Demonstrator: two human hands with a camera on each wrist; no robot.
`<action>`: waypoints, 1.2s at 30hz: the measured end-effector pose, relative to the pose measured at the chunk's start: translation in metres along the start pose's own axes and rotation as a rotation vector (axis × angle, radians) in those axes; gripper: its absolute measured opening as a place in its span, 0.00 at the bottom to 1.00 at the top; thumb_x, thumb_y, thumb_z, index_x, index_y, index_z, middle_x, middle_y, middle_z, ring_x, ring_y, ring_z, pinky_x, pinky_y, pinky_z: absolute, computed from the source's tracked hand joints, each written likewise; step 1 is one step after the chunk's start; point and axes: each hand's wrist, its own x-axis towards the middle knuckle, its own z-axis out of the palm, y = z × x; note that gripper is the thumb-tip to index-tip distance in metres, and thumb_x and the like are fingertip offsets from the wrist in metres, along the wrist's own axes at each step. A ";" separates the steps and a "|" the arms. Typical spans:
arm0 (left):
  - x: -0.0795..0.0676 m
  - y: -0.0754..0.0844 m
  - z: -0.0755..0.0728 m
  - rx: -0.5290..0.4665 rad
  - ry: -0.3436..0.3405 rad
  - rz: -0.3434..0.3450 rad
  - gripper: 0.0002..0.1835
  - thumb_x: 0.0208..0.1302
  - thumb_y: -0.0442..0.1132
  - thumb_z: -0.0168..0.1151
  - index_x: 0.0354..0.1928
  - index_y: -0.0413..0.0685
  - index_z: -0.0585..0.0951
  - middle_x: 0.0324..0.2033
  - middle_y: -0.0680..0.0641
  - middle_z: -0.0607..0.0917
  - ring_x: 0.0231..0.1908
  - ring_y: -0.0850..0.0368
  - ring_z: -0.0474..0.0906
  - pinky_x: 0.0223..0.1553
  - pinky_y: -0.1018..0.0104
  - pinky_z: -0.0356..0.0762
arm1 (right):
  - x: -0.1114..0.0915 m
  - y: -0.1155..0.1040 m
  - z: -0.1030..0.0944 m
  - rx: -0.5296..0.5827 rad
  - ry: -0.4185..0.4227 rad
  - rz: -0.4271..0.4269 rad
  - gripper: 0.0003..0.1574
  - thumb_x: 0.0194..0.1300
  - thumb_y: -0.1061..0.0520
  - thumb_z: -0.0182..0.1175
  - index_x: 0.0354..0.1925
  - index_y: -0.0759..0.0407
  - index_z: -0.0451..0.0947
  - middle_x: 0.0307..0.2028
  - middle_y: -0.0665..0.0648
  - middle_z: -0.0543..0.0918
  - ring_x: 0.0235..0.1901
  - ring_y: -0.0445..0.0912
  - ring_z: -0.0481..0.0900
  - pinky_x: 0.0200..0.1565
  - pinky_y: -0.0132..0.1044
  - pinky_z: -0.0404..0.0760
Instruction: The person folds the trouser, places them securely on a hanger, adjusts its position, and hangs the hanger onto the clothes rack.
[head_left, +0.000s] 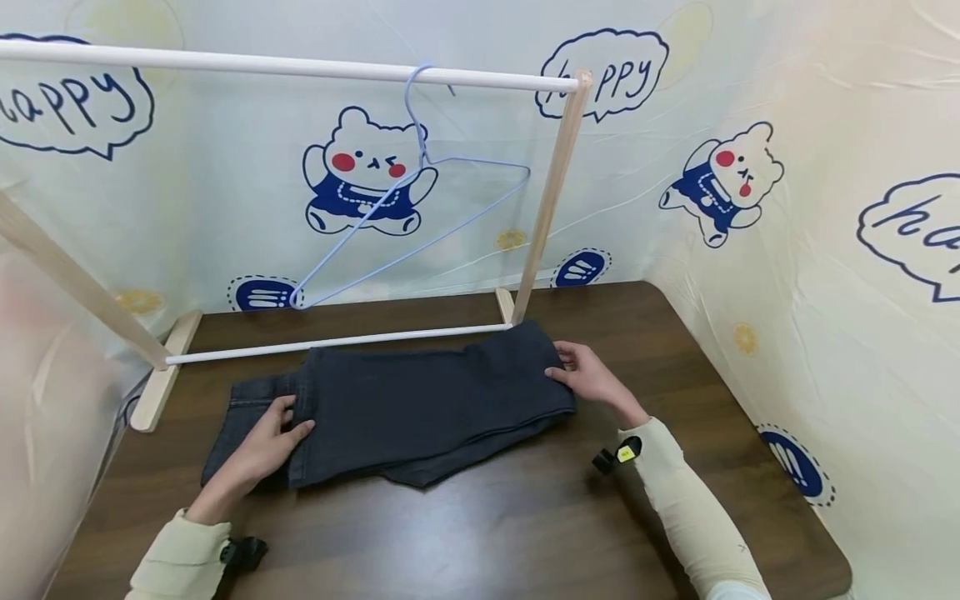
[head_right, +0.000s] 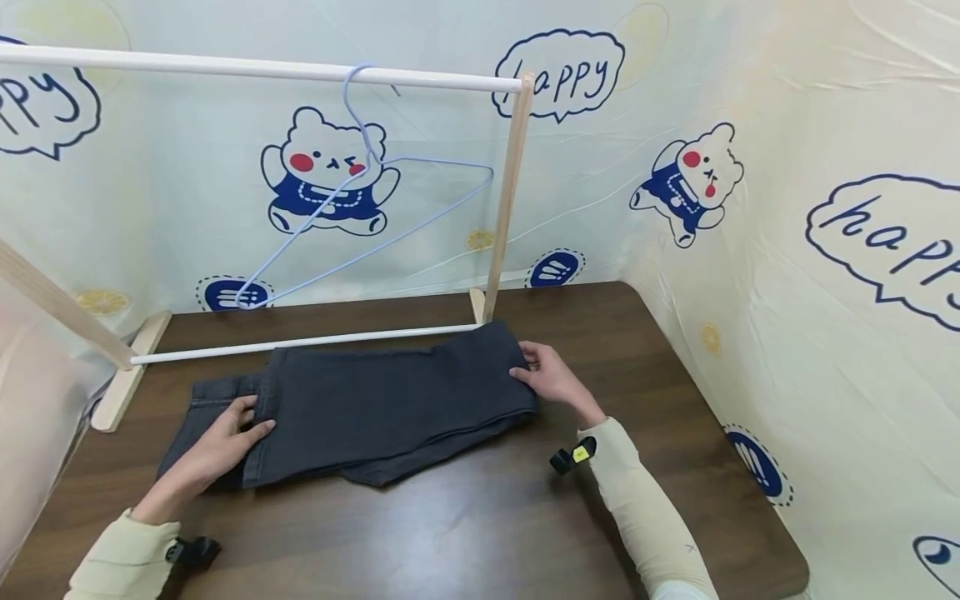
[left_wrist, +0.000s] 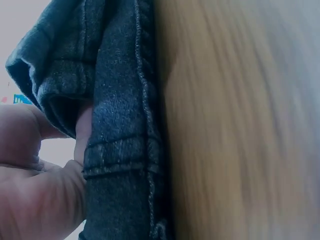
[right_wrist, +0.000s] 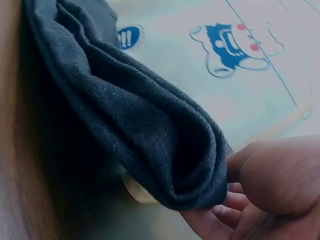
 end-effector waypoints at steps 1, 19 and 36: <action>0.002 0.003 0.003 -0.002 -0.003 0.003 0.40 0.81 0.43 0.48 0.76 0.24 0.40 0.71 0.15 0.51 0.72 0.20 0.49 0.66 0.28 0.58 | -0.002 0.001 -0.003 -0.001 0.010 0.012 0.33 0.73 0.62 0.60 0.70 0.75 0.65 0.65 0.75 0.74 0.63 0.65 0.76 0.62 0.58 0.76; 0.028 0.049 0.063 -0.092 -0.085 0.077 0.40 0.79 0.39 0.51 0.77 0.27 0.42 0.73 0.20 0.54 0.74 0.25 0.51 0.69 0.32 0.59 | -0.032 0.025 -0.064 -0.005 0.166 0.120 0.29 0.76 0.62 0.57 0.70 0.72 0.67 0.59 0.73 0.80 0.53 0.61 0.82 0.43 0.27 0.80; 0.029 0.067 0.103 -0.208 -0.120 0.087 0.44 0.78 0.36 0.53 0.78 0.31 0.35 0.77 0.24 0.42 0.75 0.29 0.47 0.71 0.36 0.56 | -0.035 0.075 -0.074 -0.104 0.218 0.252 0.31 0.76 0.62 0.55 0.70 0.77 0.63 0.61 0.79 0.75 0.61 0.69 0.74 0.59 0.55 0.77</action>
